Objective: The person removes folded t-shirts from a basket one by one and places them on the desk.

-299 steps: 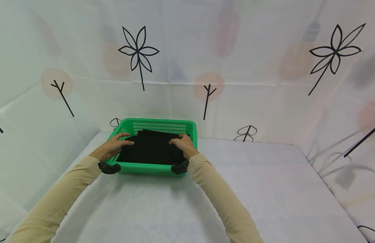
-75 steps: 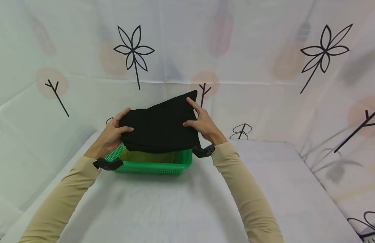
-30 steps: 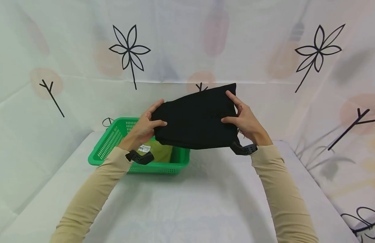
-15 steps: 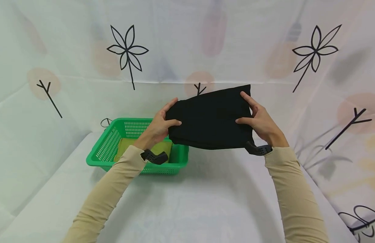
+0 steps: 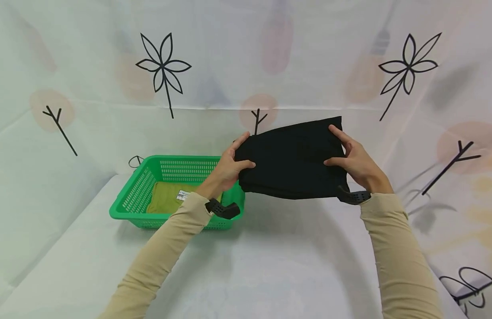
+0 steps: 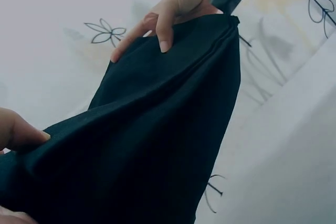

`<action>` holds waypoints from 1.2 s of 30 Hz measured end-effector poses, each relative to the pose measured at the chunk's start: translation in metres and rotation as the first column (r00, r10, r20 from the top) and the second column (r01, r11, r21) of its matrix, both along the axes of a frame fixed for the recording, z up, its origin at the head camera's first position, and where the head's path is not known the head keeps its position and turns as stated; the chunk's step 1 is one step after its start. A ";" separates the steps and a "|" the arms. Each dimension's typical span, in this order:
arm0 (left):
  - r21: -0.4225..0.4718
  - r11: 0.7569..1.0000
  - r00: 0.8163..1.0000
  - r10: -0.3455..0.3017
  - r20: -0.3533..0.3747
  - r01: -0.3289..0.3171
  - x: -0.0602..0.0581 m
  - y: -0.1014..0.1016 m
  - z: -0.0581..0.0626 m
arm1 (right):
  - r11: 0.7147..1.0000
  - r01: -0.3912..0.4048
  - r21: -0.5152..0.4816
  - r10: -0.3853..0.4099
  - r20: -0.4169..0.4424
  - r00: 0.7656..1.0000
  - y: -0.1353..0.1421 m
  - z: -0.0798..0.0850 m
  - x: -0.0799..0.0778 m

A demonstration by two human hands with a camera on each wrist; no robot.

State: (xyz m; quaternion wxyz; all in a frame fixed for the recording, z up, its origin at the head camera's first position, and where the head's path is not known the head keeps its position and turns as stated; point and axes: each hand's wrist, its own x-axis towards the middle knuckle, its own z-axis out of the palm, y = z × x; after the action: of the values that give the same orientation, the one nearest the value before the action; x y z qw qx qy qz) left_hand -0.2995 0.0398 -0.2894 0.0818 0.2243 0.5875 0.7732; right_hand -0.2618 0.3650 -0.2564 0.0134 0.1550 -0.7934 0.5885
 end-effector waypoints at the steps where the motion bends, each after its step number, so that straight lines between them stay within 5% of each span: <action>1: -0.008 1.000 1.000 0.006 0.000 -0.006 0.000 0.003 -0.002 | 1.000 0.008 0.010 -0.008 0.005 1.000 0.002 -0.001 0.000; 16: -0.065 0.996 0.996 0.072 0.059 -0.068 0.004 0.031 -0.019 | 0.995 0.058 0.076 -0.060 0.030 0.998 0.024 -0.029 -0.002; 36: -0.269 0.938 0.966 0.246 0.074 -0.218 0.013 0.064 -0.045 | 0.964 0.136 0.227 -0.149 0.041 0.988 0.033 -0.077 -0.017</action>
State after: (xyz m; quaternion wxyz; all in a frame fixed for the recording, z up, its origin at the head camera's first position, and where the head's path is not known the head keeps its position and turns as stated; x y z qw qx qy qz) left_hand -0.2867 0.1041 -0.3344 0.0499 0.0991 0.7005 0.7049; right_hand -0.2787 0.3977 -0.3335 0.0154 0.0812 -0.8636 0.4974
